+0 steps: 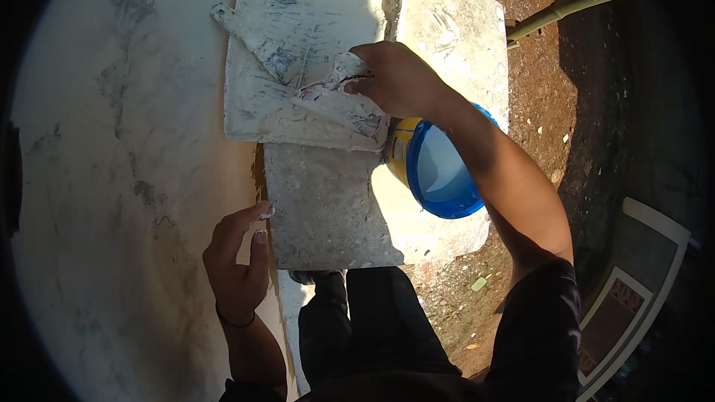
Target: The person patches and smooths a wall by applying filler material from a filler tray to the wall with a putty knife.
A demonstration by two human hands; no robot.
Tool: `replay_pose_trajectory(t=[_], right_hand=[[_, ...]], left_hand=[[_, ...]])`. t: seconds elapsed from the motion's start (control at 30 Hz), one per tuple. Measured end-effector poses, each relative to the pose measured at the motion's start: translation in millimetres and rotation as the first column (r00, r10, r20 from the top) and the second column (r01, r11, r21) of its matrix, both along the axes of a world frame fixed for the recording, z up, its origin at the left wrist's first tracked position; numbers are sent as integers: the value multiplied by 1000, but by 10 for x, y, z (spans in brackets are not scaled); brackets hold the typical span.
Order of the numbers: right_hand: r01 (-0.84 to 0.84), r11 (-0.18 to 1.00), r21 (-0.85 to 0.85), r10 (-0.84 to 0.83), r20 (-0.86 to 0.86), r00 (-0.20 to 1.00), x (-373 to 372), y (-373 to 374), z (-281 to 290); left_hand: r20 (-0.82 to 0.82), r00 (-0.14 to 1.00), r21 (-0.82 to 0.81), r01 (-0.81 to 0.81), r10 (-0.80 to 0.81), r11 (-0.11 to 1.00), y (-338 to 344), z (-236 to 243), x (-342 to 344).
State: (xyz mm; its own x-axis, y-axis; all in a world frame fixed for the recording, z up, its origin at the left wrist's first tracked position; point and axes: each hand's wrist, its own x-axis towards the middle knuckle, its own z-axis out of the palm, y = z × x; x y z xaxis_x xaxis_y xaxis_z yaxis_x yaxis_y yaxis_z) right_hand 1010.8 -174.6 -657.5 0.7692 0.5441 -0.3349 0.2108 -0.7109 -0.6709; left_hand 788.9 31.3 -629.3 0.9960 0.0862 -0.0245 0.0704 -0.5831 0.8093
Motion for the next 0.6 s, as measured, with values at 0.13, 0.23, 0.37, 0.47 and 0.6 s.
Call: replay_pose_trajectory(t=[0.13, 0.23, 0.37, 0.47, 0.6], right_hand=[[-194, 971, -142, 197, 8, 980, 386, 218, -501], [-270, 940, -209, 275, -7, 961, 468, 332, -666], [-242, 960, -141, 244, -3, 970, 501, 339, -887], [-223, 961, -162, 218, -51, 975, 534, 367, -853], [-349, 914, -207, 317, -175, 932, 588, 440, -801]], left_hand=[[-12, 1000, -74, -7, 6, 997, -87, -497, 171], [-23, 1000, -124, -21, 18, 992, -111, -741, 157], [-42, 998, -127, -49, 44, 991, -91, -925, 86], [-94, 995, -123, -36, 25, 992, -80, -916, 99], [-91, 995, -124, -41, 30, 991, -68, -955, 119]])
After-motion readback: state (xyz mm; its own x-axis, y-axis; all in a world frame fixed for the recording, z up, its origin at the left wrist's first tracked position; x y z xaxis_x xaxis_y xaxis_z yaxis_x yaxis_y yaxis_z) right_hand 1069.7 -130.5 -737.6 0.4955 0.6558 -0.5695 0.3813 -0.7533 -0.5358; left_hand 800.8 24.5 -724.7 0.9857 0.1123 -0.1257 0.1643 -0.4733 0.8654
